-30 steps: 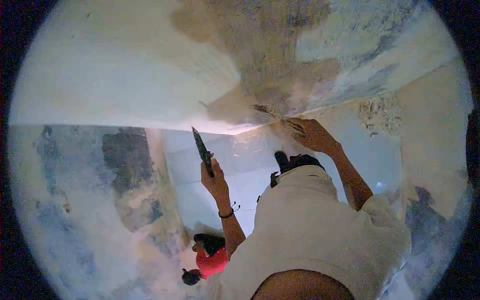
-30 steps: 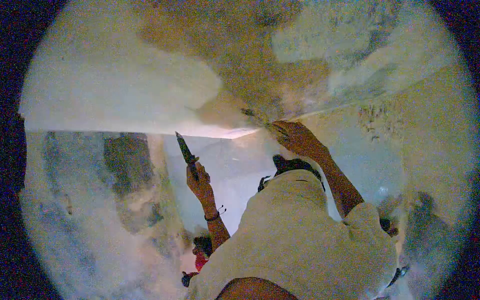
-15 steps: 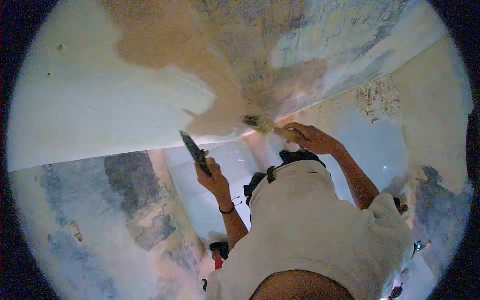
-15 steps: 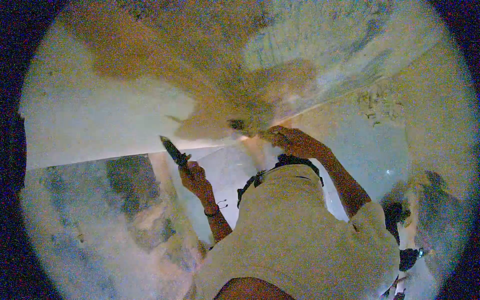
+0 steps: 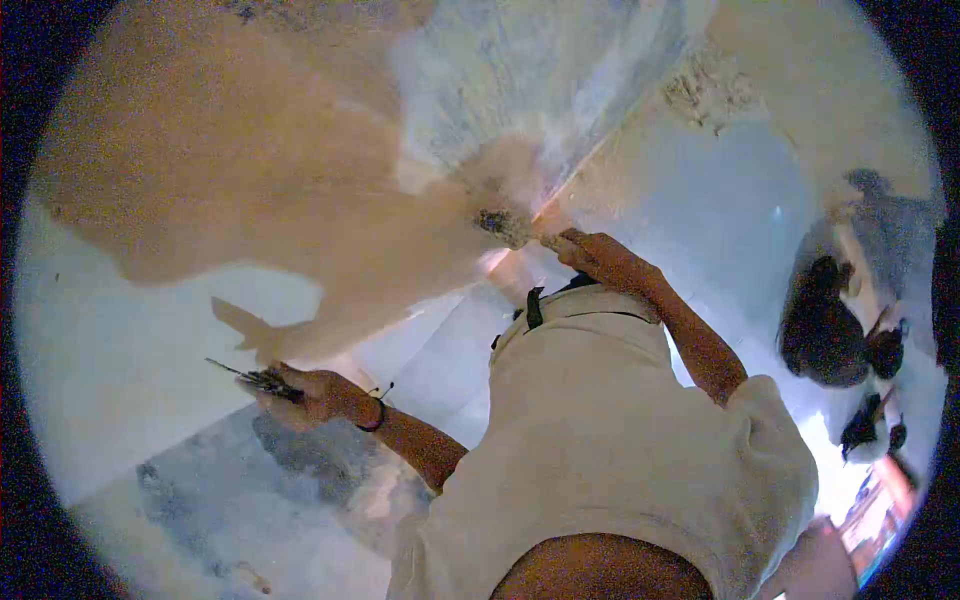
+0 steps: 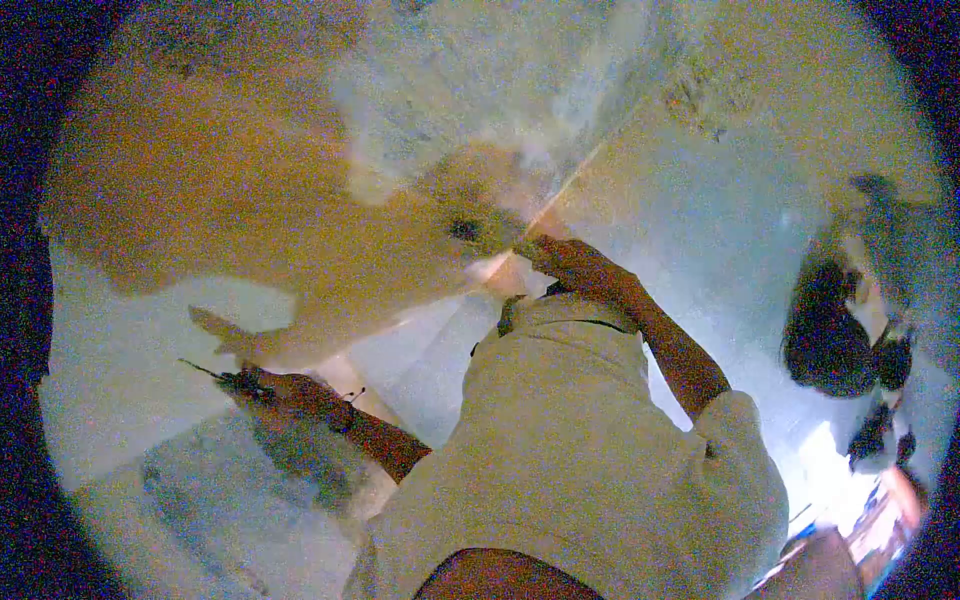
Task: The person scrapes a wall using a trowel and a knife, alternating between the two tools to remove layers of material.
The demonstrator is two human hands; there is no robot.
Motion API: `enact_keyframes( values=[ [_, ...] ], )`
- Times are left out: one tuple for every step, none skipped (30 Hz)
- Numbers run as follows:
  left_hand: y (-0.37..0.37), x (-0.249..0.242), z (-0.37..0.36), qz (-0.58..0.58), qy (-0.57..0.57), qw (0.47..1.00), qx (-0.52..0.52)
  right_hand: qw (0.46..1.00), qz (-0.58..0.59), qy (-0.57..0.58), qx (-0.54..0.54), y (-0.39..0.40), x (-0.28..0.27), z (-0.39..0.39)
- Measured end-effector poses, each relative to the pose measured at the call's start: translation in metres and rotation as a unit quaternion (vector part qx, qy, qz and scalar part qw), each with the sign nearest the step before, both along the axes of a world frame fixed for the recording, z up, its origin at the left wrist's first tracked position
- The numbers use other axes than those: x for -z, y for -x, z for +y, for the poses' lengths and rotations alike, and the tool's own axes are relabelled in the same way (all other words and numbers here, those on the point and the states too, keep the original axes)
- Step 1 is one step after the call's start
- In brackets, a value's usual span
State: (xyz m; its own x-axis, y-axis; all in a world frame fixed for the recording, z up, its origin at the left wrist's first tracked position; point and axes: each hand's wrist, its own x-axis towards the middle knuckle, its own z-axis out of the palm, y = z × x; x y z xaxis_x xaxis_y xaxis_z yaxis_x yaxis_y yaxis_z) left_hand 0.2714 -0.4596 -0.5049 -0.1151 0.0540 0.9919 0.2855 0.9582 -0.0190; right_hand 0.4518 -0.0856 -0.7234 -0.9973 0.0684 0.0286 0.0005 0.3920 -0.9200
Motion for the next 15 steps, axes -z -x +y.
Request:
enact_keyframes(
  values=[
    [0.011,-0.025,0.016,0.024,0.009,0.999,0.025,0.999,0.027,-0.026,0.029,0.010,0.001,-0.009],
    [-0.013,-0.034,0.051,0.050,0.020,0.997,0.050,0.998,0.048,-0.023,0.045,-0.015,0.011,0.001],
    [-0.018,-0.035,0.059,0.058,0.039,0.997,0.045,0.995,0.069,-0.022,0.062,-0.028,0.009,0.005],
    [-0.040,-0.033,0.064,0.069,0.057,0.995,0.039,0.995,0.056,-0.011,0.081,-0.052,0.010,0.009],
    [-0.060,-0.033,0.067,0.082,0.073,0.993,0.034,0.994,0.043,0.000,0.099,-0.075,0.011,0.012],
    [-0.079,-0.030,0.070,0.105,0.088,0.991,0.009,0.993,-0.008,0.022,0.120,-0.098,0.011,0.016],
    [-0.061,-0.010,0.059,0.103,0.096,0.990,0.022,0.988,-0.072,0.038,0.133,-0.087,0.026,0.012],
    [-0.054,-0.016,0.069,0.113,0.106,0.987,0.042,0.989,0.023,0.013,0.146,-0.080,0.049,0.011],
    [-0.044,-0.019,0.074,0.126,0.113,0.984,0.063,0.987,0.006,0.023,0.158,-0.074,0.054,0.005],
    [-0.068,-0.012,0.092,0.100,0.109,0.988,0.046,0.986,-0.010,0.031,0.167,-0.098,0.067,0.017],
    [-0.081,-0.006,0.105,0.132,0.112,0.985,0.031,0.984,-0.024,0.039,0.174,-0.117,0.077,0.029],
    [-0.096,0.002,0.113,0.161,0.118,0.980,0.015,0.982,-0.018,0.012,0.188,-0.136,0.096,0.037],
    [-0.114,0.005,0.122,0.188,0.128,0.974,0.000,0.979,-0.015,-0.011,0.201,-0.157,0.112,0.044],
    [-0.121,0.013,0.132,0.206,0.116,0.971,0.044,0.976,-0.015,-0.037,0.213,-0.170,0.120,0.044],
    [-0.081,0.002,0.116,0.197,0.130,0.971,0.033,0.973,-0.027,-0.034,0.226,-0.134,0.104,0.020]
  ],
)
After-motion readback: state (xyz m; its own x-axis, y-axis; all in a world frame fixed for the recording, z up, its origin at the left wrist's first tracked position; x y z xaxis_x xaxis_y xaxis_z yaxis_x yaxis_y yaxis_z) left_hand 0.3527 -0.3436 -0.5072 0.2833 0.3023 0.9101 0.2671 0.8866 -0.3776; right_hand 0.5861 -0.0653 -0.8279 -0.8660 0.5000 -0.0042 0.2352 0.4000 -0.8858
